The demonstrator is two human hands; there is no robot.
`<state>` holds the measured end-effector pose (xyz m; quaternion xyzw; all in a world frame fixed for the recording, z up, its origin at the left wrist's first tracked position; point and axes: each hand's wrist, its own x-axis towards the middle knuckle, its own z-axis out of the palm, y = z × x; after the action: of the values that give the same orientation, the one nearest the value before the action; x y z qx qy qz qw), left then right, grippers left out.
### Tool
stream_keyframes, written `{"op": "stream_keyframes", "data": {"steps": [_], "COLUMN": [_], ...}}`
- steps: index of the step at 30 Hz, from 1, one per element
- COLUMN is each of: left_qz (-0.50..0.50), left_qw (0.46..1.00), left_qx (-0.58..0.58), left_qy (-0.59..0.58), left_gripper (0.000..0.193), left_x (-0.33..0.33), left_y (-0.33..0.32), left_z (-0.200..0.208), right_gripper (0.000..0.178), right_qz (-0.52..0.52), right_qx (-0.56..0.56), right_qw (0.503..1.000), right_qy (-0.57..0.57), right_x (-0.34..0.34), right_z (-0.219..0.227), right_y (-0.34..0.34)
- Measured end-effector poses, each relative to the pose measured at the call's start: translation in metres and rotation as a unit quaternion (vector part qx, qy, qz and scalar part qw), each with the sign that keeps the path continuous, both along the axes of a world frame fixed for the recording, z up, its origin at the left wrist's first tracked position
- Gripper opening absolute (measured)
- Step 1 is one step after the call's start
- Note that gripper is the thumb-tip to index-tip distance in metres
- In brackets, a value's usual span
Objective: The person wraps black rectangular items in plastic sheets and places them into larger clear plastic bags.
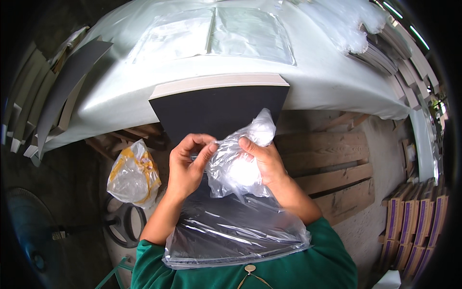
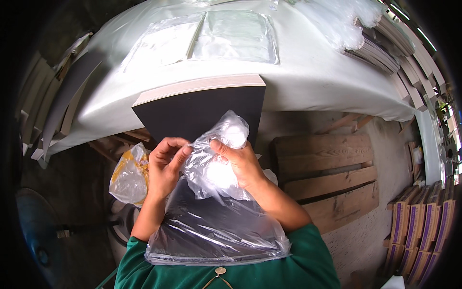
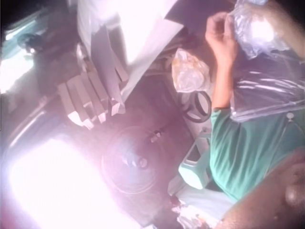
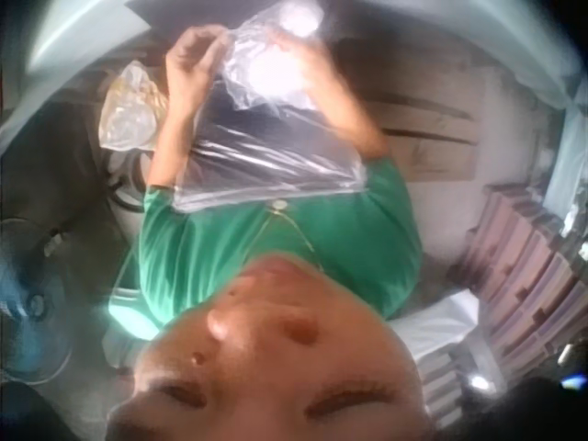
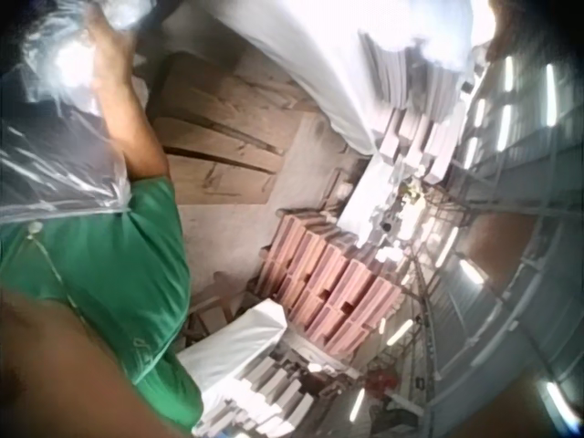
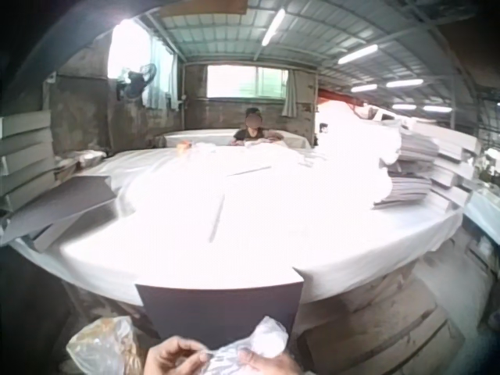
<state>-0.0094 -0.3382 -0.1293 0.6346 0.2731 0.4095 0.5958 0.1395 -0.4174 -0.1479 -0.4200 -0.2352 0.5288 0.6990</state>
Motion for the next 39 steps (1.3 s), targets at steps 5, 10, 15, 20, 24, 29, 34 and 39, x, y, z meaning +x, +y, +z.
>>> {"op": "stream_keyframes", "data": {"steps": [5,10,15,20,24,29,34,39], "left_qz": [-0.028,0.022,0.008,-0.027,-0.116,-0.074,-0.015,-0.065], "left_qw": [1.0,0.987,0.977,0.991,0.92,0.97,0.996,0.89], "left_qx": [-0.008,0.147,0.181,0.072,-0.331,-0.233,0.023,-0.416], "left_qy": [0.011,0.058,0.111,0.107,-0.175,0.017,0.081,-0.176], "left_gripper": [0.011,0.018,0.022,0.027,0.022,0.038,0.037,0.032], "left_x": [-0.005,-0.004,-0.003,-0.009,-0.017,-0.014,-0.017,-0.009], "left_y": [0.002,0.005,0.005,0.009,0.024,0.003,0.011,0.019], "left_z": [0.0,-0.005,-0.007,0.002,0.012,0.017,0.002,0.03], "right_gripper": [0.026,0.03,0.025,0.03,0.021,0.027,0.029,0.027], "right_qz": [0.005,0.007,0.052,0.044,0.227,0.192,0.115,0.2], "right_qx": [-0.015,0.001,0.019,0.038,0.094,0.021,0.06,0.007], "right_qw": [1.0,1.0,0.994,0.981,0.969,0.98,0.947,0.966], "right_qy": [-0.026,-0.003,0.09,0.187,-0.007,-0.041,0.293,-0.166], "right_x": [-0.001,-0.005,-0.008,-0.005,0.023,0.024,0.025,0.023], "right_z": [-0.002,0.001,0.008,-0.005,-0.009,0.008,0.014,0.007], "right_y": [-0.004,-0.002,-0.006,-0.013,-0.022,-0.025,-0.026,-0.024]}}
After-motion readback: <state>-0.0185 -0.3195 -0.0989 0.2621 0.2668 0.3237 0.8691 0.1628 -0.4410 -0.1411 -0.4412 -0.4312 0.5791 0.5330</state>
